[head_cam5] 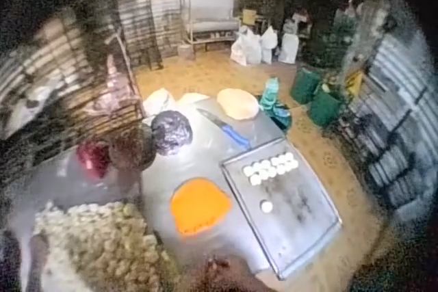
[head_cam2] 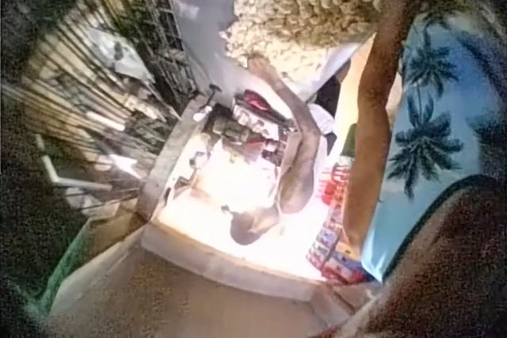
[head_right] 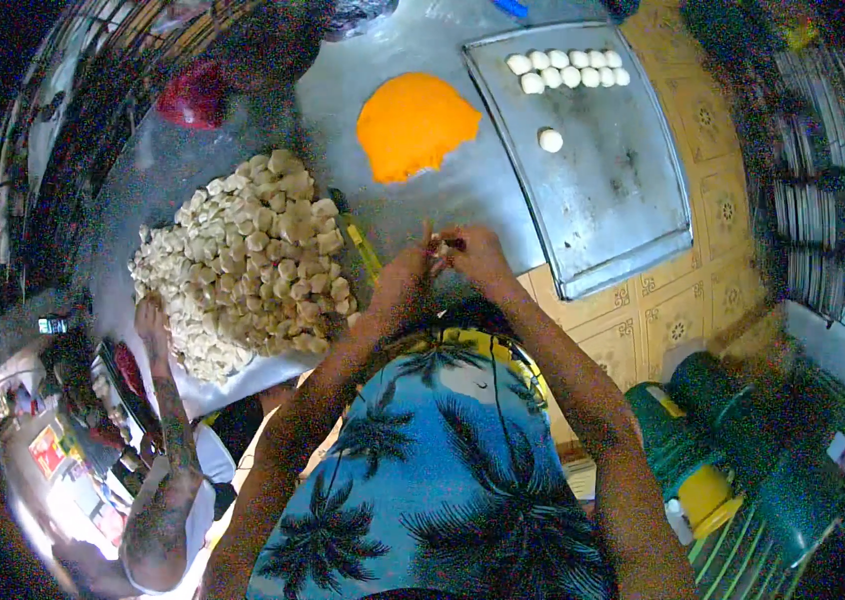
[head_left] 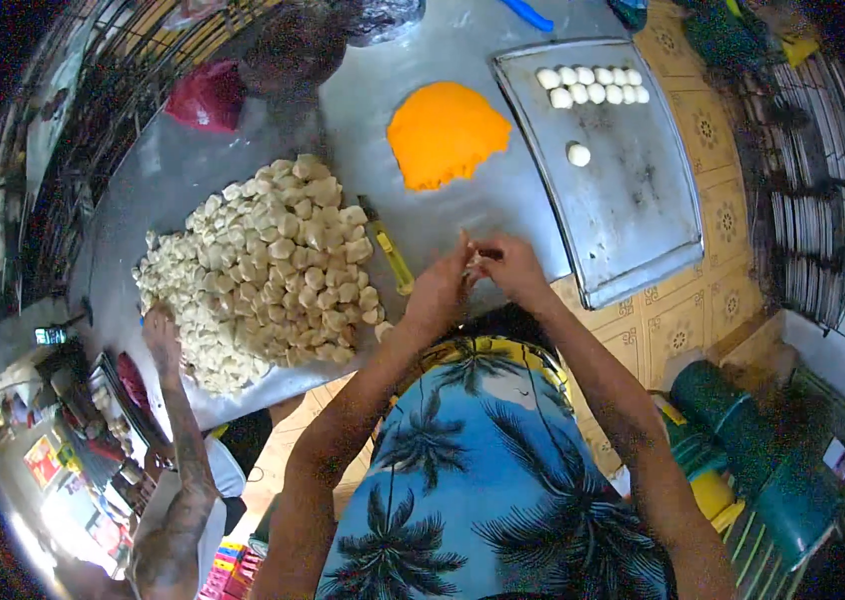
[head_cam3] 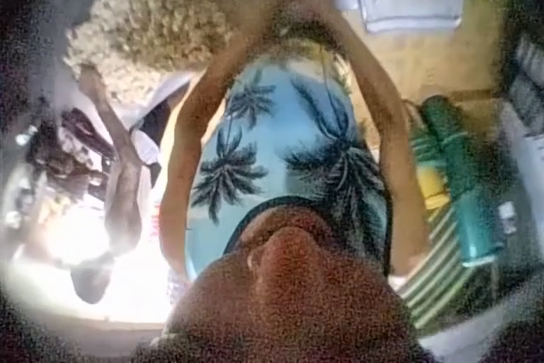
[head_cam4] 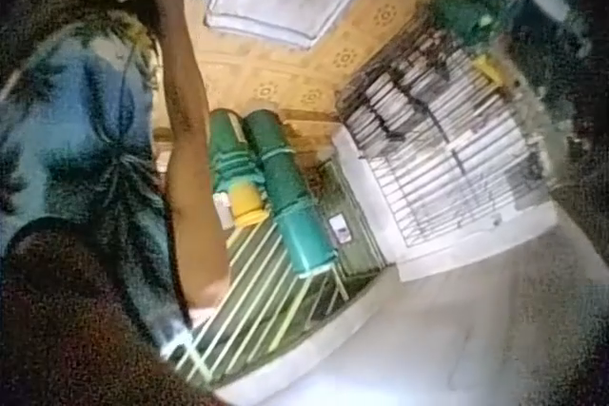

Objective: Stuffing small pieces of dough with a filling and arranging them onto baking trays.

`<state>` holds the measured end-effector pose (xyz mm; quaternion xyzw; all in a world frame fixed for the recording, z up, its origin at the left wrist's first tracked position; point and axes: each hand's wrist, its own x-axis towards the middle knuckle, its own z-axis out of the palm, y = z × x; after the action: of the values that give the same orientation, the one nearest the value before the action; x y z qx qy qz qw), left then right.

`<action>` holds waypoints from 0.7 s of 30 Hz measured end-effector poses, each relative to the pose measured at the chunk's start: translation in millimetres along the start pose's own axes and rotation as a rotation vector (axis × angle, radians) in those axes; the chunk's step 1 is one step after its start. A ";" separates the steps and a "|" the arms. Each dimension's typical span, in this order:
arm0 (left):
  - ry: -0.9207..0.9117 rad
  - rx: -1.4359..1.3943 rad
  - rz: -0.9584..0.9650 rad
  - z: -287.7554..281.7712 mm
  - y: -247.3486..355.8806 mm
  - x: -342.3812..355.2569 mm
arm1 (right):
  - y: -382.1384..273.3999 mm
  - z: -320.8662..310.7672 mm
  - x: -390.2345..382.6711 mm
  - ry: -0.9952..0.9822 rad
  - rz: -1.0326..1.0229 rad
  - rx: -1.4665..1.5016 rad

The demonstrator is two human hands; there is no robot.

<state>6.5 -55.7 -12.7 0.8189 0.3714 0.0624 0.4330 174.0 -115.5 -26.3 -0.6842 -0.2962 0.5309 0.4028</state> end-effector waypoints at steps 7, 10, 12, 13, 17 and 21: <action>0.264 -0.292 0.018 4.9 -24.7 18.6 | -16.9 6.4 14.4 0.083 0.017 -0.339; 0.218 -0.517 -0.116 3.9 -26.1 25.3 | 10.9 2.1 5.3 0.338 -0.335 -0.236; 0.147 -0.636 -0.244 1.6 -23.7 30.9 | -0.6 -3.9 -16.2 0.210 -0.109 -0.006; 0.093 -0.844 -0.324 3.4 -19.2 31.4 | -3.1 -10.2 -26.4 0.081 0.122 0.223; -0.055 -1.418 -0.569 21.8 2.8 42.1 | 5.7 -22.0 -17.8 0.110 -0.086 0.282; -0.058 -1.210 -0.528 24.7 15.3 57.0 | -34.2 -93.1 3.3 0.406 -0.262 -0.279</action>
<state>66.3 -39.6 -28.9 0.3140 0.4475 0.1298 0.8272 265.5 -117.7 12.1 -0.7813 -0.3655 0.2805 0.4211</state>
